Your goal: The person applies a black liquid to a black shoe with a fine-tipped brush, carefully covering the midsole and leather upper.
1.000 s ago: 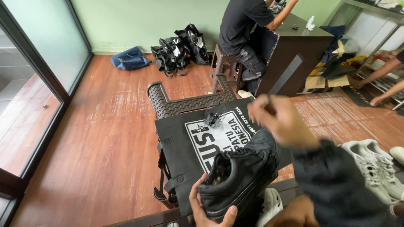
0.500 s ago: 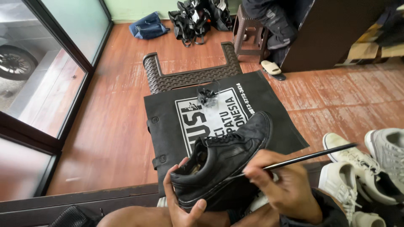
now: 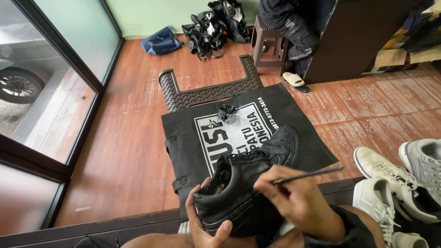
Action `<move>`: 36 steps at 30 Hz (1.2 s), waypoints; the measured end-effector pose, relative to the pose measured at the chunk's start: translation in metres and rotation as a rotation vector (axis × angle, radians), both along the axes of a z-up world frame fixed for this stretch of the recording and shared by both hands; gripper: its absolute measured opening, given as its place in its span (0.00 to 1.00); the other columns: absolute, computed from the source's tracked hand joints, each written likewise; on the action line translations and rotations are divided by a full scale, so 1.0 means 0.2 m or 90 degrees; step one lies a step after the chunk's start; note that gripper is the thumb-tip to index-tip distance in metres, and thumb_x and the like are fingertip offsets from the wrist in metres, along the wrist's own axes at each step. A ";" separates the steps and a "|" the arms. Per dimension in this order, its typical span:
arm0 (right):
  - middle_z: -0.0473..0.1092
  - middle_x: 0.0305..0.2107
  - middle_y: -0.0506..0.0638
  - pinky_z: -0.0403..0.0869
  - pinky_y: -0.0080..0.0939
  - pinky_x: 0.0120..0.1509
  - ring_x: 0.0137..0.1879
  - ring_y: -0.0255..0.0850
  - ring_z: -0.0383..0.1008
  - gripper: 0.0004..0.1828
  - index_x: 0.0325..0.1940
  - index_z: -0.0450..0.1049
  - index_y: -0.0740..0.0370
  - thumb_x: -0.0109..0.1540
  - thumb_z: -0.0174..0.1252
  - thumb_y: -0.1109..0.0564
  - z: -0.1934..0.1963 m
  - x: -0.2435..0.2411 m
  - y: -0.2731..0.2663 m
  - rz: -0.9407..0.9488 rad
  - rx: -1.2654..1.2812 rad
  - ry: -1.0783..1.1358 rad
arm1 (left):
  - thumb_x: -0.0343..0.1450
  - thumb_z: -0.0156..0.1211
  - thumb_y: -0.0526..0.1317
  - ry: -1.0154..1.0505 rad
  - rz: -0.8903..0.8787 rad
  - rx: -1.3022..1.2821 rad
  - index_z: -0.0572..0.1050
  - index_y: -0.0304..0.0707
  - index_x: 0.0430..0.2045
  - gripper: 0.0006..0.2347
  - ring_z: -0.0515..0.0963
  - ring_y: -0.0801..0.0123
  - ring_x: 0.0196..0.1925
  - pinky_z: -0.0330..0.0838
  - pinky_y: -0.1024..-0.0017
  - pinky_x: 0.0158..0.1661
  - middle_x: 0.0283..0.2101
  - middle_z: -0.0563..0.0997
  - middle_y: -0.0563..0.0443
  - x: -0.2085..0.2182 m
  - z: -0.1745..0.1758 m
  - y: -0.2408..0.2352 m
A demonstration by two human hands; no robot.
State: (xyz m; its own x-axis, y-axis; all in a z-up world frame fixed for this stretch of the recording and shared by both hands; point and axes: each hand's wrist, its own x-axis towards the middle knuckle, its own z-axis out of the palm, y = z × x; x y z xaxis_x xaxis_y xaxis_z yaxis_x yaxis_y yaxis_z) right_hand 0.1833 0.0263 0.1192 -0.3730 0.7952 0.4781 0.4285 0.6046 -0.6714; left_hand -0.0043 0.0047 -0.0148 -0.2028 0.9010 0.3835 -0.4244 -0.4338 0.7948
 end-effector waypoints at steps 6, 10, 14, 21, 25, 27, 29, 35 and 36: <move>0.69 0.23 0.44 0.65 0.32 0.34 0.27 0.33 0.66 0.10 0.30 0.73 0.60 0.63 0.52 0.54 0.02 0.08 0.02 -0.269 0.130 -0.028 | 0.58 0.74 0.46 -0.023 0.001 0.013 0.55 0.32 0.59 0.39 0.74 0.46 0.60 0.69 0.58 0.58 0.64 0.62 0.27 0.01 0.00 0.00; 0.71 0.22 0.43 0.67 0.31 0.32 0.26 0.32 0.69 0.11 0.29 0.74 0.56 0.62 0.53 0.51 0.04 0.01 -0.04 -0.079 -0.008 0.049 | 0.57 0.74 0.46 -0.035 0.001 -0.004 0.55 0.31 0.59 0.39 0.75 0.46 0.59 0.69 0.59 0.57 0.65 0.62 0.27 0.01 0.01 -0.01; 0.75 0.27 0.43 0.70 0.34 0.37 0.31 0.35 0.74 0.11 0.32 0.76 0.55 0.61 0.53 0.48 0.00 0.06 0.02 -0.176 0.042 -0.034 | 0.55 0.73 0.43 -0.080 0.018 -0.023 0.56 0.29 0.58 0.40 0.76 0.44 0.58 0.70 0.57 0.56 0.64 0.64 0.27 0.04 0.05 -0.02; 0.71 0.23 0.44 0.66 0.31 0.34 0.28 0.33 0.69 0.13 0.29 0.72 0.58 0.64 0.49 0.51 0.07 0.02 -0.06 -0.188 0.039 0.008 | 0.56 0.72 0.49 0.032 0.038 -0.036 0.54 0.31 0.59 0.41 0.70 0.49 0.64 0.62 0.63 0.62 0.64 0.64 0.27 -0.01 0.04 -0.03; 0.72 0.24 0.43 0.69 0.31 0.34 0.28 0.33 0.71 0.10 0.30 0.73 0.56 0.62 0.52 0.51 0.03 0.00 -0.05 -0.079 0.009 -0.023 | 0.59 0.71 0.51 0.045 0.025 -0.045 0.55 0.32 0.59 0.39 0.70 0.54 0.63 0.63 0.64 0.61 0.64 0.64 0.33 0.00 0.13 -0.05; 0.72 0.25 0.44 0.69 0.32 0.37 0.30 0.33 0.71 0.11 0.31 0.75 0.56 0.62 0.52 0.51 0.02 0.04 -0.03 -0.129 -0.013 -0.038 | 0.59 0.70 0.51 0.039 0.020 -0.045 0.55 0.32 0.58 0.38 0.71 0.55 0.62 0.64 0.63 0.61 0.64 0.65 0.34 0.00 0.15 -0.05; 0.71 0.25 0.47 0.67 0.35 0.39 0.30 0.37 0.70 0.10 0.31 0.73 0.63 0.64 0.53 0.56 0.03 0.08 -0.01 -0.257 0.127 -0.100 | 0.60 0.70 0.50 0.031 0.015 -0.033 0.55 0.31 0.58 0.38 0.70 0.54 0.63 0.63 0.62 0.62 0.64 0.64 0.33 0.00 0.15 -0.05; 0.72 0.23 0.44 0.70 0.30 0.36 0.28 0.33 0.71 0.09 0.29 0.72 0.58 0.62 0.53 0.54 0.05 -0.01 -0.07 -0.010 -0.029 0.021 | 0.58 0.70 0.52 0.050 0.029 -0.040 0.54 0.33 0.59 0.40 0.70 0.53 0.63 0.62 0.62 0.62 0.64 0.64 0.31 0.00 0.10 -0.04; 0.72 0.23 0.44 0.70 0.30 0.36 0.28 0.33 0.71 0.09 0.29 0.72 0.58 0.62 0.53 0.54 0.05 0.02 -0.05 -0.013 -0.029 0.022 | 0.58 0.70 0.52 0.051 0.027 -0.040 0.54 0.33 0.59 0.40 0.70 0.53 0.63 0.62 0.62 0.62 0.64 0.64 0.31 0.01 0.09 -0.04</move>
